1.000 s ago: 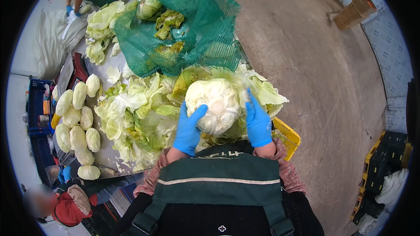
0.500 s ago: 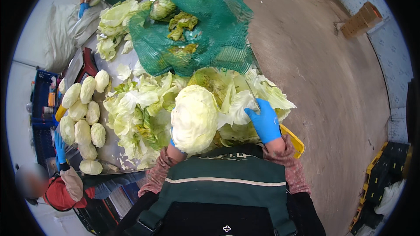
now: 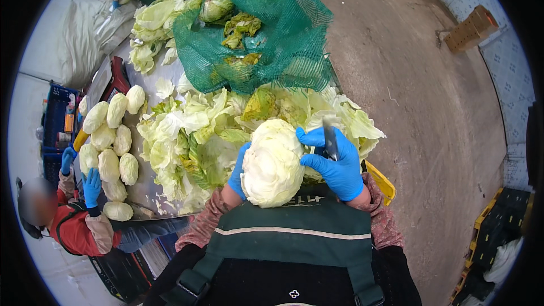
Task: The person trims outer leaves from cabbages using a knife and sorts them into piles and mesh bags on a metal table.
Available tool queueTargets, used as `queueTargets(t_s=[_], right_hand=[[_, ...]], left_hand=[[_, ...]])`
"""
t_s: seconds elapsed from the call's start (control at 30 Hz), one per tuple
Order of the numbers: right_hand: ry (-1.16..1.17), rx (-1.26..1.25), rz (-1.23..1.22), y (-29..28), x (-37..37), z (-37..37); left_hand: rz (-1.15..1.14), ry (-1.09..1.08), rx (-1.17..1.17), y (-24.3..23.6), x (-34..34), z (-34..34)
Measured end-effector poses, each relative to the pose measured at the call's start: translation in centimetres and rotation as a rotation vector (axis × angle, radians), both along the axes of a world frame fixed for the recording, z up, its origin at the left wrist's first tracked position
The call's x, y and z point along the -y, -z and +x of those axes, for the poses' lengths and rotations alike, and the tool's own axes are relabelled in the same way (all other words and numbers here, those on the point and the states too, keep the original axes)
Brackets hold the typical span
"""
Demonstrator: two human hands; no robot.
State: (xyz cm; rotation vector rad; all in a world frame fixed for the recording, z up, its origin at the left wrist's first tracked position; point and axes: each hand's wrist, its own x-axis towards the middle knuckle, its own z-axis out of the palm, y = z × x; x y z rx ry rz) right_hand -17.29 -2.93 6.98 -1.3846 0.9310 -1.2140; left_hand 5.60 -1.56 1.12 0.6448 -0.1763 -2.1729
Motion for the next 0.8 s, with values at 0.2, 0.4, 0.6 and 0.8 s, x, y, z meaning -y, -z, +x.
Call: queueTargets(t_s=[0.2,0.4,0.6,0.8], right_hand=[[0.277,-0.286,-0.417,0.0,-0.4,0.0],[0.409,0.083,-0.132,-1.3,1.8,-0.6],[0.324,0.208,0.091,-0.9,1.5,0.3],[0.154,-0.083,0.002,1.8,-0.9,0.4]], left_hand=[[-0.122,0.018,0.298,-0.4,0.1,-0.8],[-0.032,0.09,-0.09,-3.3,2.0,-1.7],[-0.382,0.12,0.195,-0.5,2.7,-2.7],[-0.122,-0.007,-0.218,3.8,-0.5,-4.1]])
